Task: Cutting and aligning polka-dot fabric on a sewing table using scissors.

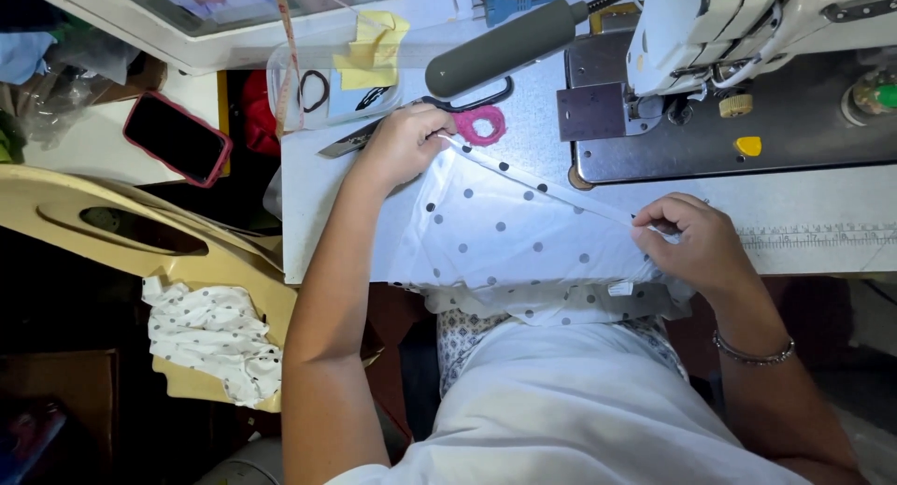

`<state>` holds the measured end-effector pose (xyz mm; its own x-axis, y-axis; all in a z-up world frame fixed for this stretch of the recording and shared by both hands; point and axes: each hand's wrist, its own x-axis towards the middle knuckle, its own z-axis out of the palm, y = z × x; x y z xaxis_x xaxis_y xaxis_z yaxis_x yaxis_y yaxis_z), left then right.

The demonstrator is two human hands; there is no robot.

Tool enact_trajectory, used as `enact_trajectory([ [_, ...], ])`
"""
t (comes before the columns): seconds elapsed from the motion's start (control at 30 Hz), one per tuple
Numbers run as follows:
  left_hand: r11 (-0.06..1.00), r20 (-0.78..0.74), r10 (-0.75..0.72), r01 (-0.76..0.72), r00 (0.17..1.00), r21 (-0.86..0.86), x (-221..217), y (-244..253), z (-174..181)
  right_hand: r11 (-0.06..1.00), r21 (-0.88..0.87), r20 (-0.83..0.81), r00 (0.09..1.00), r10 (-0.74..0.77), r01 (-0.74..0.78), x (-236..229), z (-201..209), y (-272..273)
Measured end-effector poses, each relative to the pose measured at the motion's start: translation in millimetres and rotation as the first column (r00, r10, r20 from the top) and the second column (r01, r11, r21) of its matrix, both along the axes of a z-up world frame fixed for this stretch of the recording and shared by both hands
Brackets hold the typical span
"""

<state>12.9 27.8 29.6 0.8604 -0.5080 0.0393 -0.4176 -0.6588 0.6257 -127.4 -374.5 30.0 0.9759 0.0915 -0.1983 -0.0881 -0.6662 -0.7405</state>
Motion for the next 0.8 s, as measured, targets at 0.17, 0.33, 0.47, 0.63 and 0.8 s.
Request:
enact_trajectory([
  [0.17,0.999,0.069,-0.042,0.041,0.997,0.008,-1,2,-5,0.993,-0.113,0.212,0.976,0.055,-0.031,-2,-28,-1],
  [0.33,0.996,0.085,-0.062,0.056,0.994,0.074,0,3,-6,0.986,-0.163,0.055,0.998,-0.038,0.046,-1,-20,5],
  [0.47,0.993,0.194,-0.109,0.099,0.975,0.063,-2,6,-15,0.975,-0.216,0.335,0.934,0.122,-0.05,-4,-31,1],
  [0.63,0.985,0.351,-0.174,0.162,0.92,0.064,-8,8,-21,0.961,-0.257,0.521,0.823,0.228,-0.104,-8,-42,-7],
  [0.8,0.982,0.497,-0.19,0.161,0.847,0.1,-13,8,-26,0.94,-0.3,0.645,0.691,0.327,-0.165,-8,-27,-3],
])
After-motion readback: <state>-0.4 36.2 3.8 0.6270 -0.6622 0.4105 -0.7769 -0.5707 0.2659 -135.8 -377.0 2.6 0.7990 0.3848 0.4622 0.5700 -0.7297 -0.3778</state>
